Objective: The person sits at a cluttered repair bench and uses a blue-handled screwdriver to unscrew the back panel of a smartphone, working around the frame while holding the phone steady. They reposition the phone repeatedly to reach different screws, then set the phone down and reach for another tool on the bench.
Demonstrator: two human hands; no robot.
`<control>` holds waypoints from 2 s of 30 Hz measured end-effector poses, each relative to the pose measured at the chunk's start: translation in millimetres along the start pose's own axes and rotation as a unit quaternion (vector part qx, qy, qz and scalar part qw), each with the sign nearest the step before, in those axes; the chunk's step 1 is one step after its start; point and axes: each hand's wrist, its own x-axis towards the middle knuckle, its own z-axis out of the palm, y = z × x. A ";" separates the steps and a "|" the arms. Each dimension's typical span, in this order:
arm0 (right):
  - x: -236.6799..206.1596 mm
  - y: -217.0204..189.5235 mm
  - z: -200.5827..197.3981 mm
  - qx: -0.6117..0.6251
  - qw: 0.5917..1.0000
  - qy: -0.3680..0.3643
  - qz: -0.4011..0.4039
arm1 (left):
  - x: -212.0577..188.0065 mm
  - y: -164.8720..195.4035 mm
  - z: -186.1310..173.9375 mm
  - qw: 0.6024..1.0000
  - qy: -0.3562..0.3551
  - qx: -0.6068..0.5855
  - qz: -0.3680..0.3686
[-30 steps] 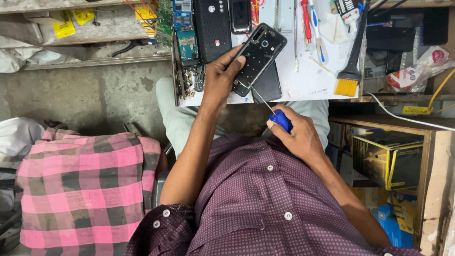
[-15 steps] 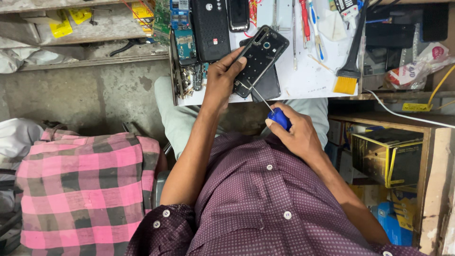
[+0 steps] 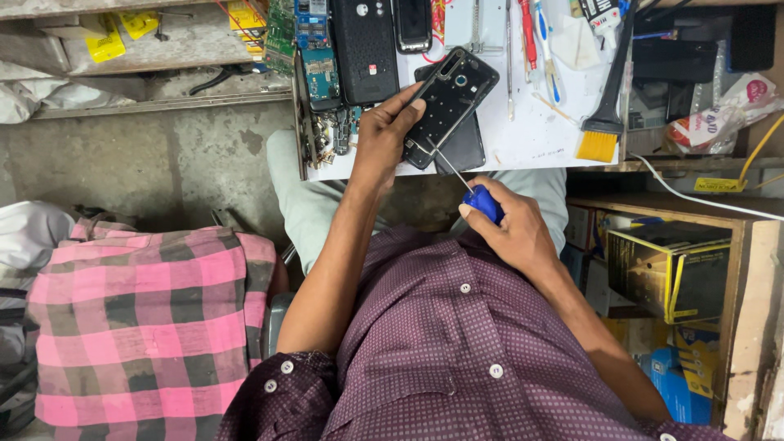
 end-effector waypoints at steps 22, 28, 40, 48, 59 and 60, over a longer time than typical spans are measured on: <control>-1.6 5.9 -2.6 0.014 1.000 -0.013 -0.009 | 1.0 -4.7 -2.0 1.000 -0.001 0.000 -0.019; 0.5 5.8 -3.7 0.020 1.000 -0.005 -0.018 | 2.2 -6.2 -3.7 1.000 -0.002 0.001 -0.030; 1.8 9.3 -6.2 0.017 1.000 0.004 -0.025 | 4.2 -10.9 -7.3 1.000 -0.006 0.003 -0.029; 1.5 2.1 -7.5 -0.011 1.000 -0.001 0.010 | 4.4 -8.9 -6.4 1.000 -0.007 0.003 -0.025; -5.0 -2.9 -8.3 -0.008 0.999 -0.036 0.038 | 2.3 -7.3 -4.3 1.000 -0.002 -0.005 -0.019; -4.8 -2.6 -8.3 -0.008 0.999 -0.031 0.028 | 3.2 -7.1 -3.7 1.000 0.000 -0.005 -0.022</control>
